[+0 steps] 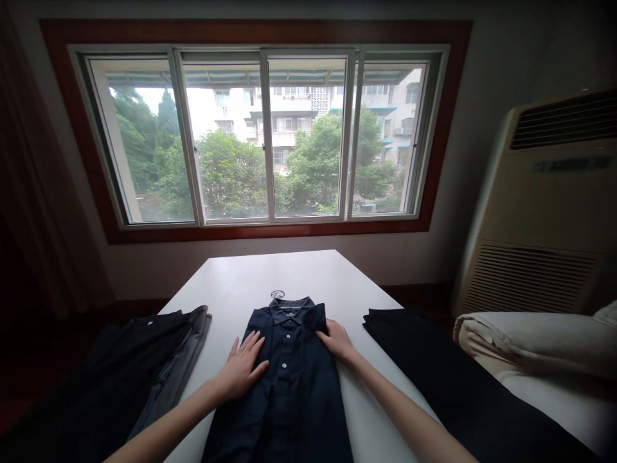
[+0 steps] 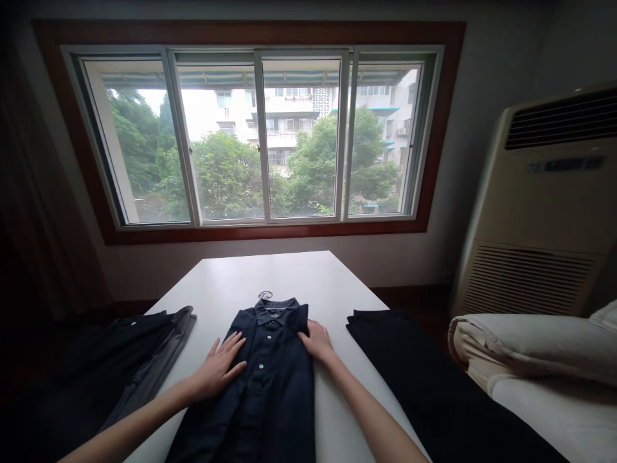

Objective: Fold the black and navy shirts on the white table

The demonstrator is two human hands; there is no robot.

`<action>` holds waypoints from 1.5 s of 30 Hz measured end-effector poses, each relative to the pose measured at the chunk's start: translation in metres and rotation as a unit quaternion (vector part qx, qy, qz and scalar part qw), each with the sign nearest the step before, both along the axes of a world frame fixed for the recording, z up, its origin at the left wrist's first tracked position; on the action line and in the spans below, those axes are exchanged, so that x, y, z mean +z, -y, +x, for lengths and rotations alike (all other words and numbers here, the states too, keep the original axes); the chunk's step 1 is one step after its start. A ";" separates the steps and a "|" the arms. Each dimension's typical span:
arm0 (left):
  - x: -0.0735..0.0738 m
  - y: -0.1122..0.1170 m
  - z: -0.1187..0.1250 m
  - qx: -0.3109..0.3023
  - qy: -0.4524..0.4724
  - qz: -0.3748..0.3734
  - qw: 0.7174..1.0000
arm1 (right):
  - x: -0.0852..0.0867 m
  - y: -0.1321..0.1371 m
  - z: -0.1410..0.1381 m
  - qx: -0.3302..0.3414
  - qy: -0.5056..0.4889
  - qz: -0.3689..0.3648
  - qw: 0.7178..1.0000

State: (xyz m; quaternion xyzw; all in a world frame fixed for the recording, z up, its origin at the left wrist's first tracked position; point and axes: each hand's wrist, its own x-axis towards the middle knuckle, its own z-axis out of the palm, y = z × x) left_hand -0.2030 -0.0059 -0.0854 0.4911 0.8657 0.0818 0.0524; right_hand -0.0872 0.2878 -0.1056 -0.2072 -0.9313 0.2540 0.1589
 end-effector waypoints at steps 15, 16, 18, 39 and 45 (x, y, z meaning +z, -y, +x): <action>-0.023 -0.098 -0.089 0.101 -0.004 0.076 0.992 | -0.011 -0.099 -0.120 -0.111 0.008 0.007 0.994; -0.024 -0.102 -0.094 0.103 -0.001 0.077 0.992 | -0.013 -0.104 -0.126 -0.116 0.009 0.006 0.993; -0.023 -0.110 -0.103 0.109 0.005 0.081 0.991 | -0.015 -0.113 -0.138 -0.118 0.006 0.003 0.993; -0.030 -0.133 -0.148 0.226 0.173 0.402 0.870 | -0.030 -0.146 -0.164 -0.109 -0.127 -0.158 0.973; -0.031 -0.119 -0.125 0.202 0.196 0.424 0.861 | -0.029 -0.115 -0.127 -0.064 -0.117 -0.157 0.979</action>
